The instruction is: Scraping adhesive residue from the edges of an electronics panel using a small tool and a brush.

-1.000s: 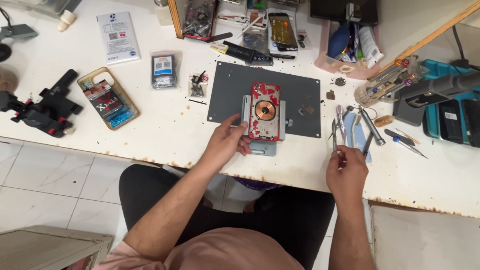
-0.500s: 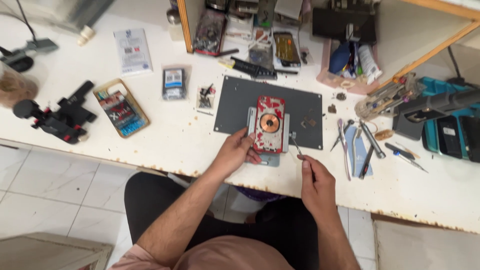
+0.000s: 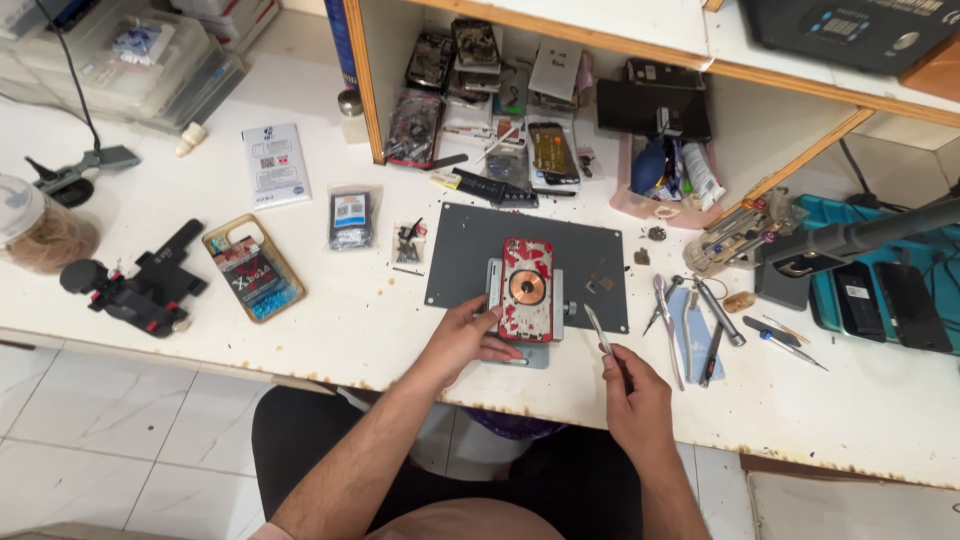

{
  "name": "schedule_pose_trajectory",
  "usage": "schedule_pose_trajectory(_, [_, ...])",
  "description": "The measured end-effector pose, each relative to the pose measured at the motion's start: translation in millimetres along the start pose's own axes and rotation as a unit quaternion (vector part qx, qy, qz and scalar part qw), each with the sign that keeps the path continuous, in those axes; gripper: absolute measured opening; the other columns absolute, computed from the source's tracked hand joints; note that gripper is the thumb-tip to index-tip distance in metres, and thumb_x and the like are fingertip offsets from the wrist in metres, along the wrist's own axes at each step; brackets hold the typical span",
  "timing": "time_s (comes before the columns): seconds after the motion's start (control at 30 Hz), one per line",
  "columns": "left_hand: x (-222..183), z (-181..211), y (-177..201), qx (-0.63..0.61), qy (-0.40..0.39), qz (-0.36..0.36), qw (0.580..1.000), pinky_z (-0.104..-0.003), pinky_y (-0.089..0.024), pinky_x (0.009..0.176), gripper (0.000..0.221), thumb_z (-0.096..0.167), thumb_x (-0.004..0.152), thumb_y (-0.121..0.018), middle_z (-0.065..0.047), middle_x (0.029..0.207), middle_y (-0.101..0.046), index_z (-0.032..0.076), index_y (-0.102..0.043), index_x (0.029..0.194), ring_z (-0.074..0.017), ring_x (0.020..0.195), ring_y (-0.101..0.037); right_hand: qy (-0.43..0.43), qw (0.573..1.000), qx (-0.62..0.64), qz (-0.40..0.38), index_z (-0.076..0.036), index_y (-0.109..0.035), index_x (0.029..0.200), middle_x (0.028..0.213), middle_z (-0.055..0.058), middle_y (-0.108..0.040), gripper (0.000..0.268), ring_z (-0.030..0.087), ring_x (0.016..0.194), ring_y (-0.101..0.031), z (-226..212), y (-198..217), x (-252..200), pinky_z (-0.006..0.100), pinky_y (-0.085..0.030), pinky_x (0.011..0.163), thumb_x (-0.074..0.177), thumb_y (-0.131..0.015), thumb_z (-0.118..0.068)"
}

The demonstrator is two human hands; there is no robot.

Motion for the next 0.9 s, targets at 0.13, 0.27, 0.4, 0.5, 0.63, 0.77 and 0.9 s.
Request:
schedule_pose_trajectory(0.13, [1.2,4.3,-0.4,-0.008,0.003,-0.008,1.000,-0.037,-0.064,0.078,0.081,0.027,0.095,-0.059,-0.033,0.125,-0.069,0.011,-0.017,0.163,-0.0358,0.081,-0.076,0.003,1.000,-0.008,0.013,-0.007,-0.070,0.129,0.112,0.006,-0.078,0.037,0.016,0.099,-0.071,0.7,3.3,3.4,0.030,-0.057,0.089,0.097,-0.062,-0.026])
schedule_pose_trajectory(0.27, [6.8,3.9,0.8,-0.011,0.001,-0.006,1.000,-0.038,-0.065,0.077,0.082,0.026,0.094,-0.060,-0.033,0.132,-0.065,0.012,-0.017,0.162,-0.0367,0.080,-0.076,0.012,0.999,-0.035,-0.005,-0.018,-0.071,0.131,0.089,0.002,-0.074,0.036,0.013,0.073,-0.062,-9.9,7.9,6.3,0.029,-0.052,0.074,0.098,-0.060,-0.028])
schedule_pose_trajectory(0.4, [6.4,3.0,1.9,-0.004,0.004,-0.010,1.000,-0.038,-0.065,0.075,0.083,0.026,0.094,-0.061,-0.034,0.130,-0.066,0.012,-0.017,0.163,-0.0336,0.075,-0.076,-0.008,1.000,-0.026,-0.016,-0.015,-0.072,0.128,0.084,0.001,-0.072,0.035,0.013,0.072,-0.062,-9.6,6.4,8.0,0.028,-0.051,0.073,0.099,-0.060,-0.029])
schedule_pose_trajectory(0.5, [5.1,3.6,1.9,0.015,-0.010,-0.005,1.000,-0.038,-0.064,0.072,0.083,0.028,0.094,-0.060,-0.033,0.126,-0.068,0.009,-0.016,0.163,-0.0318,0.074,-0.075,0.002,0.999,-0.017,-0.030,-0.013,-0.072,0.128,0.084,0.001,-0.071,0.034,0.012,0.072,-0.061,-11.6,-1.4,9.2,0.028,-0.051,0.072,0.099,-0.060,-0.028])
schedule_pose_trajectory(0.63, [8.9,-1.5,3.5,0.086,-0.047,-0.009,0.995,-0.036,-0.065,0.074,0.077,0.032,0.099,-0.055,-0.023,0.083,-0.076,0.006,-0.018,0.162,-0.0277,0.073,-0.076,0.044,0.998,-0.016,-0.033,-0.009,-0.073,0.122,0.078,0.001,-0.068,0.031,0.011,0.068,-0.058,-24.7,-7.0,10.7,0.029,-0.048,0.067,0.099,-0.062,-0.027])
schedule_pose_trajectory(0.77, [16.6,-15.5,6.6,0.071,-0.062,0.000,0.996,-0.035,-0.058,0.056,0.075,0.030,0.101,-0.052,-0.029,0.083,-0.074,0.004,-0.017,0.162,-0.0275,0.061,-0.071,0.009,0.995,-0.063,-0.074,-0.012,-0.072,0.118,0.071,0.001,-0.065,0.027,0.014,0.063,-0.057,-32.7,-15.6,6.3,0.031,-0.047,0.064,0.098,-0.060,-0.027])
schedule_pose_trajectory(0.9, [18.2,-9.8,7.8,0.001,-0.132,-0.007,0.991,-0.040,-0.064,0.048,0.063,0.015,0.103,-0.055,-0.032,0.083,-0.064,-0.015,-0.028,0.151,-0.0395,0.058,-0.072,0.048,0.995,-0.073,-0.036,-0.008,-0.073,0.119,0.064,0.017,-0.070,0.024,0.031,0.057,-0.065,-51.5,-15.1,7.9,0.042,-0.049,0.058,0.098,-0.064,-0.015])
Point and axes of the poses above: each hand's wrist, its own x-axis towards the middle knuckle, its own y-axis out of the back of the hand, z = x × y, the point moved 6 cm from there along x, towards the middle knuckle
